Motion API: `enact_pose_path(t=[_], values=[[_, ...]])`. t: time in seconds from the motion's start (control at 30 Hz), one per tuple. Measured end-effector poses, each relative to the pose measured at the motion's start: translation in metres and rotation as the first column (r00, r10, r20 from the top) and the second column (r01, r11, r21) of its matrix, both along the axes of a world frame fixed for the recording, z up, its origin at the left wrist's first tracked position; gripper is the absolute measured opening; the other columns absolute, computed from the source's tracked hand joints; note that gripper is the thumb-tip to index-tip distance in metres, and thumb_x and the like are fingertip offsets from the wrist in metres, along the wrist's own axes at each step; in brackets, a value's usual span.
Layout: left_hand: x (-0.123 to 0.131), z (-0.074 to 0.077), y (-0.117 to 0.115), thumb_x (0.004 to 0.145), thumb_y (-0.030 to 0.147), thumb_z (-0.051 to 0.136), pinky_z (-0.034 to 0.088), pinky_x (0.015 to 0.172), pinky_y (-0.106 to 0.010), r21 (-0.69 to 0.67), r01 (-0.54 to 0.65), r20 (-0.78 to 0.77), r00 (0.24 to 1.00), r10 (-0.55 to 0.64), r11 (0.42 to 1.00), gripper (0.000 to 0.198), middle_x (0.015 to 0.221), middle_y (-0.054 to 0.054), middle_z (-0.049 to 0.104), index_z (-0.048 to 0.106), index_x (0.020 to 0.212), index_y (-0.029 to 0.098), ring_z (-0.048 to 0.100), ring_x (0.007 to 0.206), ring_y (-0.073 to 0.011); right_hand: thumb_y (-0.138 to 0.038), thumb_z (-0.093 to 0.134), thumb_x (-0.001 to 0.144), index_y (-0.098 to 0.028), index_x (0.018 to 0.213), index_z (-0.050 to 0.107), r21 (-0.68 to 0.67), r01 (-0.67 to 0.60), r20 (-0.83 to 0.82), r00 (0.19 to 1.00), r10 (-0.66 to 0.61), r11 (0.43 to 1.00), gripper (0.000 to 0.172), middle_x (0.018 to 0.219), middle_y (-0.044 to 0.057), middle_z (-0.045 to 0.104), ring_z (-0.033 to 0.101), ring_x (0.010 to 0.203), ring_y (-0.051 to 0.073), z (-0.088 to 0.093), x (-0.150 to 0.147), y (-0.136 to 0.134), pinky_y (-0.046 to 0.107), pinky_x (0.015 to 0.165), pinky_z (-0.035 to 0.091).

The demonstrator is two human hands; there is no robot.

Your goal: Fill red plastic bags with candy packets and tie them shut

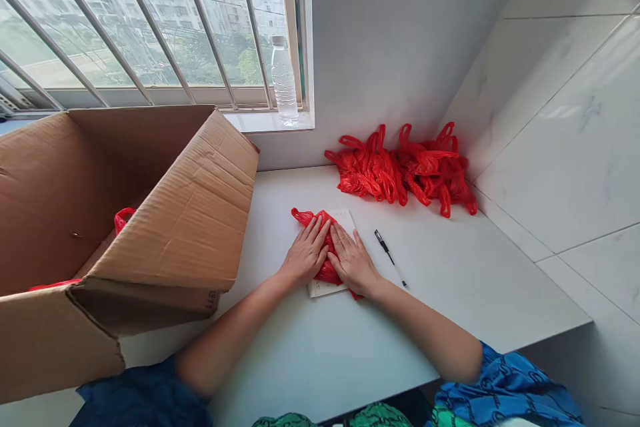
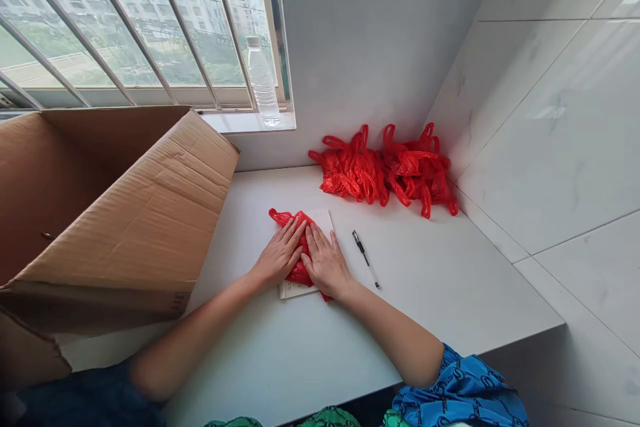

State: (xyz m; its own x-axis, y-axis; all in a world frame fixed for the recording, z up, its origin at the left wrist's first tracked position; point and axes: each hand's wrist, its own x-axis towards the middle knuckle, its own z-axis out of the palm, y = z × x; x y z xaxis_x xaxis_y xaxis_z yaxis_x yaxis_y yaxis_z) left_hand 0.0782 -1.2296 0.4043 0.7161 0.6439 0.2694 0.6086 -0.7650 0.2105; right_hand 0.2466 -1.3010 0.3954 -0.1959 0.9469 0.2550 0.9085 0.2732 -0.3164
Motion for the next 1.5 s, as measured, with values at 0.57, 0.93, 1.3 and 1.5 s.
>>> enact_pose_path(t=[0.57,0.93,1.3,1.5], values=[[-0.019,0.037,-0.012,0.101,0.04,0.037,0.046,0.1,-0.035,-0.17,-0.242,0.435,0.851,0.293,0.955,0.041,0.129,-0.01,0.059,0.05,0.134,0.02,0.057,0.12,-0.0209,-0.039,0.044,0.098,-0.021,0.139,0.049,-0.016,0.085,-0.461,0.884,-0.082,0.996,0.045,0.134,0.012,0.06,0.061,0.116,0.024,0.029,0.036,0.0,0.043,0.099,0.048],[0.015,0.065,-0.027,0.084,0.048,0.06,0.044,0.074,-0.035,-0.398,-0.424,-0.003,0.888,0.461,0.814,0.033,0.1,-0.011,0.068,0.06,0.101,0.019,0.064,0.091,-0.03,-0.03,0.048,0.094,-0.025,0.126,0.054,-0.168,-0.098,-0.651,0.758,-0.036,0.981,0.033,0.09,0.001,0.073,0.068,0.079,0.017,0.045,0.032,-0.013,0.03,0.07,0.05],[-0.006,0.102,-0.044,0.081,0.032,0.07,0.049,0.073,-0.024,-0.863,0.441,0.503,0.696,0.512,0.248,0.044,0.106,-0.005,0.068,0.056,0.121,0.021,0.066,0.085,-0.0175,-0.054,0.058,0.09,-0.024,0.129,0.053,-0.259,-0.458,-0.966,0.112,-0.234,0.85,0.05,0.123,0.008,0.065,0.065,0.105,0.021,0.059,0.018,-0.018,0.036,0.085,0.055],[-0.003,0.101,-0.05,0.083,0.036,0.073,0.052,0.074,-0.025,-0.861,0.441,0.5,0.648,0.575,0.252,0.035,0.104,-0.005,0.07,0.058,0.111,0.021,0.067,0.085,-0.0176,-0.052,0.061,0.087,-0.017,0.079,0.064,-0.233,-0.402,-0.962,-0.04,-0.271,0.886,0.037,0.078,0.001,0.066,0.057,0.074,0.014,0.053,0.013,-0.018,0.026,0.07,0.047]])
